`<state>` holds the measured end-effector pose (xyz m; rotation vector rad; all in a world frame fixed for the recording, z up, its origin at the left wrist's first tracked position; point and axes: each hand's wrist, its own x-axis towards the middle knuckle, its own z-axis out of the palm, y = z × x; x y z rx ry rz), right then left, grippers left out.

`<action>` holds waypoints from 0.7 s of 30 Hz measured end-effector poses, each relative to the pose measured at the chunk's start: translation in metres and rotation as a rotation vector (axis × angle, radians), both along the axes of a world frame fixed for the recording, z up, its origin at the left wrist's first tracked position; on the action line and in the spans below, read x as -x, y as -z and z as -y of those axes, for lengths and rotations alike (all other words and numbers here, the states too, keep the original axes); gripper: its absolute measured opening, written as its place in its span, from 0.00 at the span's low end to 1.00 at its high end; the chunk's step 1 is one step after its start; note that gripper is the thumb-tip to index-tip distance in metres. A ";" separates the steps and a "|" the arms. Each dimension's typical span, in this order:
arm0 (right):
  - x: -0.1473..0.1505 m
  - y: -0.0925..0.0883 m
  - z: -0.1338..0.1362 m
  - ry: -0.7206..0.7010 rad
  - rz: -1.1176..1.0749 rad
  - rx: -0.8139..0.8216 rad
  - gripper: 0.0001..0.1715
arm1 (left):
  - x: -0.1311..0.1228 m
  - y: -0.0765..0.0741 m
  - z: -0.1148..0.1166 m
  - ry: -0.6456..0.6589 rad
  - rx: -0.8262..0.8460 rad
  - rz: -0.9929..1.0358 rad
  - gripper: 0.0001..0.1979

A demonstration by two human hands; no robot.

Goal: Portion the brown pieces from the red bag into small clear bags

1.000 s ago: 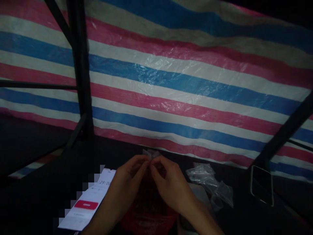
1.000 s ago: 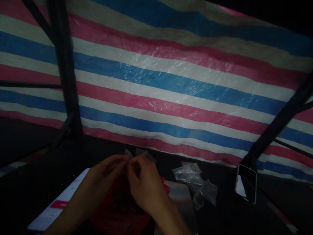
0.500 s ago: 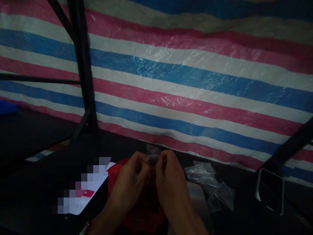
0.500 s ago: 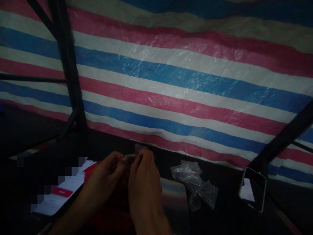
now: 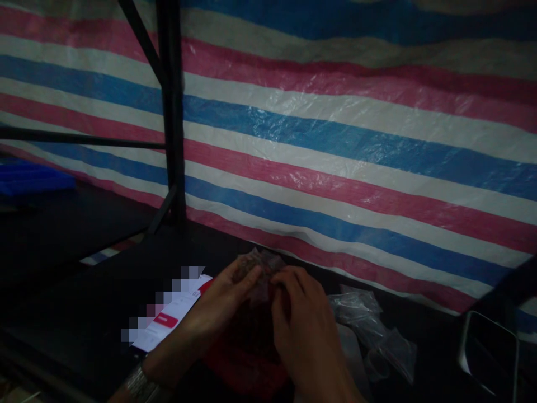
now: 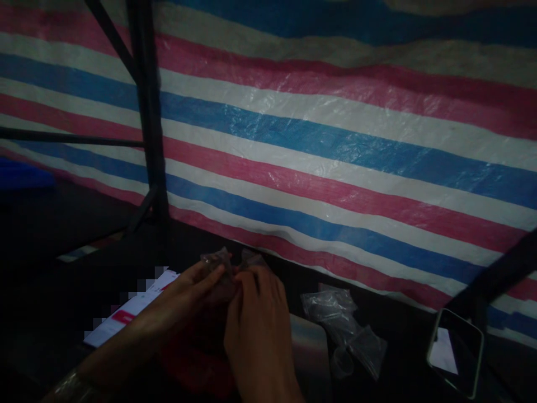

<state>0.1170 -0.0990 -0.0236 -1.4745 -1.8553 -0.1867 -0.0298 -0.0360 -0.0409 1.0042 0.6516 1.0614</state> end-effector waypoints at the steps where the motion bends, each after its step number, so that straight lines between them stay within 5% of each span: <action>1: -0.004 -0.003 0.000 0.013 -0.033 0.000 0.16 | 0.001 0.001 -0.001 0.013 -0.038 -0.009 0.24; 7: -0.011 -0.016 -0.002 0.007 -0.193 0.002 0.20 | 0.001 0.014 -0.002 0.135 -0.210 -0.085 0.26; 12: -0.013 -0.014 -0.002 -0.163 -0.026 0.116 0.28 | 0.003 0.024 -0.002 0.204 -0.276 -0.147 0.29; 21: -0.020 -0.019 -0.003 -0.115 0.042 0.086 0.14 | 0.003 0.027 0.000 0.290 -0.387 -0.332 0.34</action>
